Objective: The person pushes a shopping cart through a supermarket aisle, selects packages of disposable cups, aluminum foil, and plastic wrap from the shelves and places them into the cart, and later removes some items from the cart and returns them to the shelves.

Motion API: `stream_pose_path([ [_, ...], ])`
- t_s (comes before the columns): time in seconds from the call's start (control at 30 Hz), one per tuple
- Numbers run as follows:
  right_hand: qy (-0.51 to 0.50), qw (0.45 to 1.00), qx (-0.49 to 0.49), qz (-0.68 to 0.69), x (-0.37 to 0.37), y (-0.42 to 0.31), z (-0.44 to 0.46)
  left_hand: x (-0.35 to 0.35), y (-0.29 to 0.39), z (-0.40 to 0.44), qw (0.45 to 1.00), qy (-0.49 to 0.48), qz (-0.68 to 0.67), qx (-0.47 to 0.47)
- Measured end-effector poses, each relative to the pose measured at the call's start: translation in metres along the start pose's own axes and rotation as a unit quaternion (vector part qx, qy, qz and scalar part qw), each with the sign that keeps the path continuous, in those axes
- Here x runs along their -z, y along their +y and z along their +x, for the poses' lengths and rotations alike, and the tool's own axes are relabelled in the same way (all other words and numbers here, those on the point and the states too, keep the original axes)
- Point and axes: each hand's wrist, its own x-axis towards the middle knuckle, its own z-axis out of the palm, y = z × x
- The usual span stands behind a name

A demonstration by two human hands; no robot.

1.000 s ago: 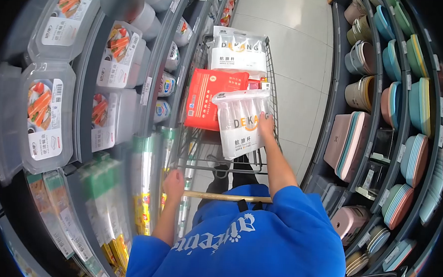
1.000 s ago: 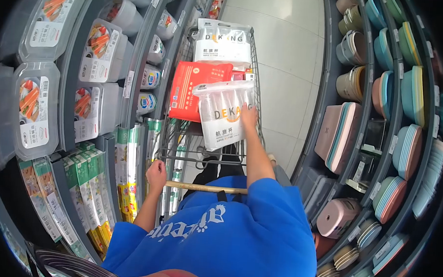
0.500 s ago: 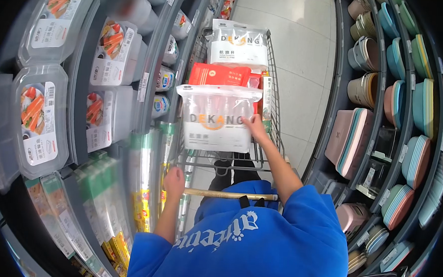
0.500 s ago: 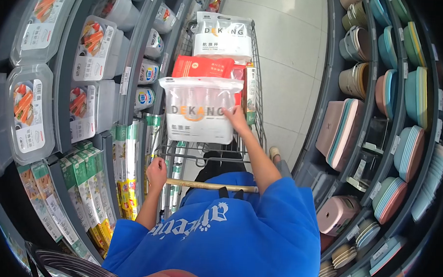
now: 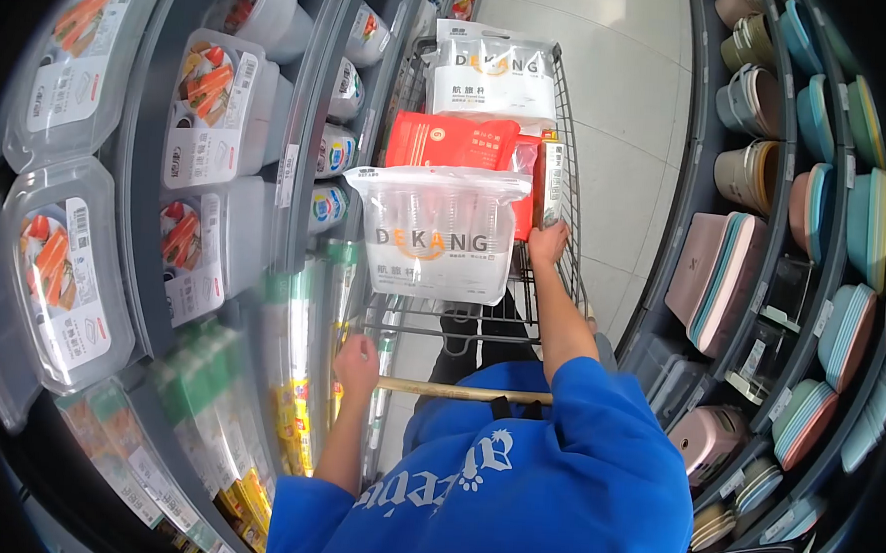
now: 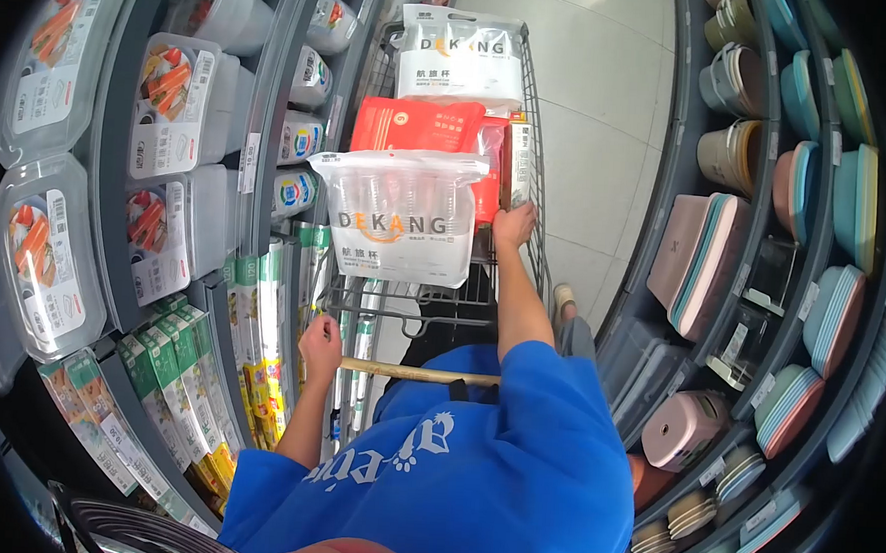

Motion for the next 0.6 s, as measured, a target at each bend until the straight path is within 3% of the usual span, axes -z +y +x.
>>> stream_pose_path([
  [0.2, -0.087, 0.991, -0.089, -0.042, -0.008, -0.014, 0.025, -0.005, -0.002, 0.002, 1.000, 0.007, 0.002, 0.004],
  [0.3, -0.068, 0.998, -0.009, -0.002, 0.000, -0.007, 0.015, -0.004, -0.001, 0.004, 1.000, 0.006, 0.010, 0.006],
  [0.33, -0.003, 0.999, 0.042, 0.002, -0.006, -0.002, 0.011, -0.004, -0.002, 0.005, 1.000, 0.007, 0.009, 0.007],
  [0.6, -0.035, 0.995, 0.053, 0.079, 0.046, -0.024, -0.021, 0.000, 0.004, 0.005, 1.000, 0.000, 0.010, 0.006],
])
